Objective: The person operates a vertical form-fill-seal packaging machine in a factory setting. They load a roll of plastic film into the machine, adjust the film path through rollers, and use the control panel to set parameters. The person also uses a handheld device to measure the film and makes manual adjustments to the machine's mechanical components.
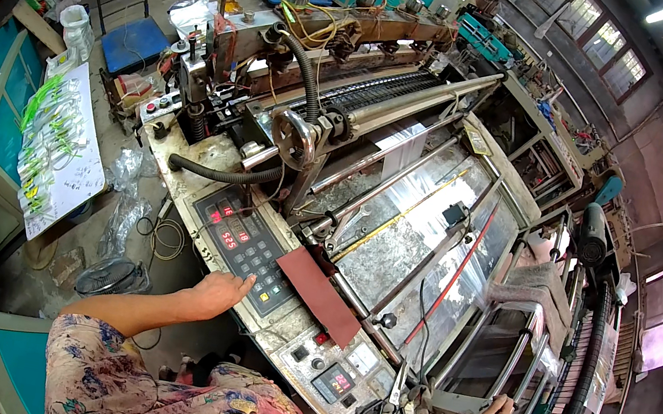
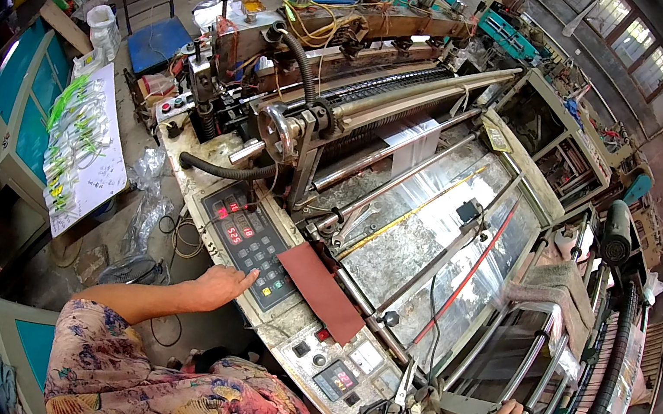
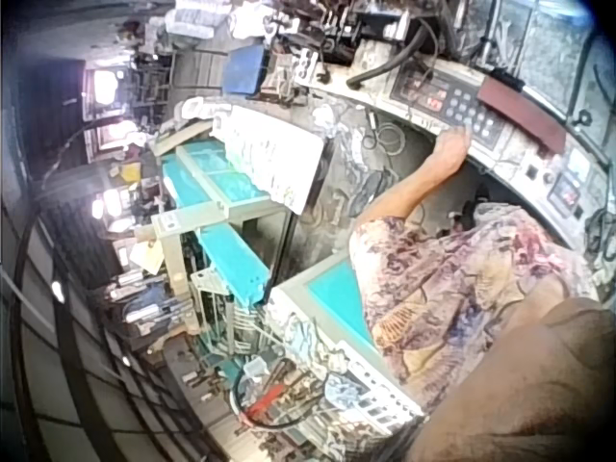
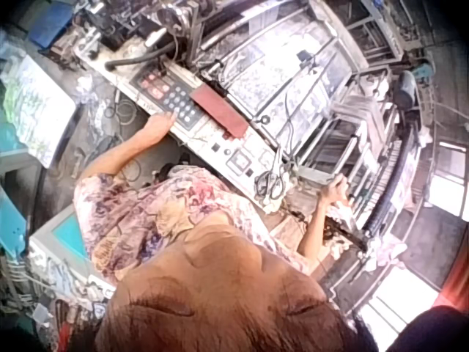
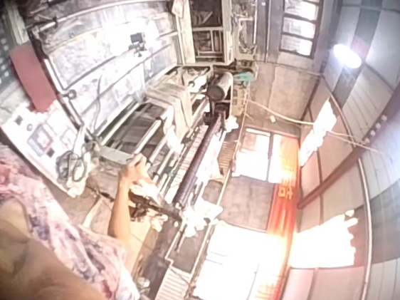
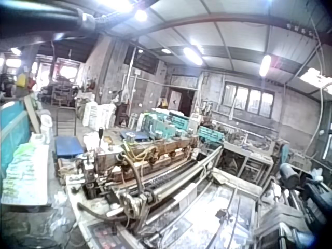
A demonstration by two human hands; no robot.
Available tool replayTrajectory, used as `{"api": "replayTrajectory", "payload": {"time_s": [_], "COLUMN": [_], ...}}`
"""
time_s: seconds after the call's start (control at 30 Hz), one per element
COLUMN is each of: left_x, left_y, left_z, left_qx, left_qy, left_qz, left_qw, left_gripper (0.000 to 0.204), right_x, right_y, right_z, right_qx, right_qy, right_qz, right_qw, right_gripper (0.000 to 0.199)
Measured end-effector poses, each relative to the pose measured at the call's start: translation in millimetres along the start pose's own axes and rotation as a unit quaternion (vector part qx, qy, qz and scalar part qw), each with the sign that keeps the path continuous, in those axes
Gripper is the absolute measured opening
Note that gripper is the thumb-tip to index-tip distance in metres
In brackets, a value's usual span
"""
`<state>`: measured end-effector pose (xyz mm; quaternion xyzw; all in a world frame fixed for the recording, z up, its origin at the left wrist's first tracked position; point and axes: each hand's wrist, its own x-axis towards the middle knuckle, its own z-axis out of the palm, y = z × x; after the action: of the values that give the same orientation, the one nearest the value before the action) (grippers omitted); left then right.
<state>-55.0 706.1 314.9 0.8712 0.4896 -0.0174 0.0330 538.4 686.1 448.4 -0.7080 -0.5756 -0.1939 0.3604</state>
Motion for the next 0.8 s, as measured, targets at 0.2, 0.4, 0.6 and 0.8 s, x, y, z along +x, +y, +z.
{"api": "replayTrajectory", "payload": {"time_s": [0.2,0.4,0.6,0.8], "left_x": [1.0,1.5,1.6,1.2], "left_y": [0.6,0.0,0.1,-0.4], "left_z": [-0.1,1.0,-1.2,1.4], "left_qx": [0.005,-0.001,-0.009,-0.003], "left_qy": [-0.014,-0.020,-0.018,-0.008], "left_qz": [-0.004,-0.006,-0.006,-0.005], "left_qw": [1.000,1.000,1.000,1.000], "left_gripper": [0.067,0.066,0.065,0.065], "right_x": [0.5,-0.2,-0.1,-0.1], "right_y": [-2.7,1.7,0.7,2.1], "right_z": [-1.0,-0.7,-0.5,-2.3], "right_qx": [0.006,-0.003,-0.003,-0.006], "right_qy": [-0.002,-0.005,-0.003,-0.023], "right_qz": [-0.001,-0.001,-0.006,0.005], "right_qw": [1.000,1.000,1.000,1.000], "right_gripper": [0.029,0.029,0.029,0.028]}}
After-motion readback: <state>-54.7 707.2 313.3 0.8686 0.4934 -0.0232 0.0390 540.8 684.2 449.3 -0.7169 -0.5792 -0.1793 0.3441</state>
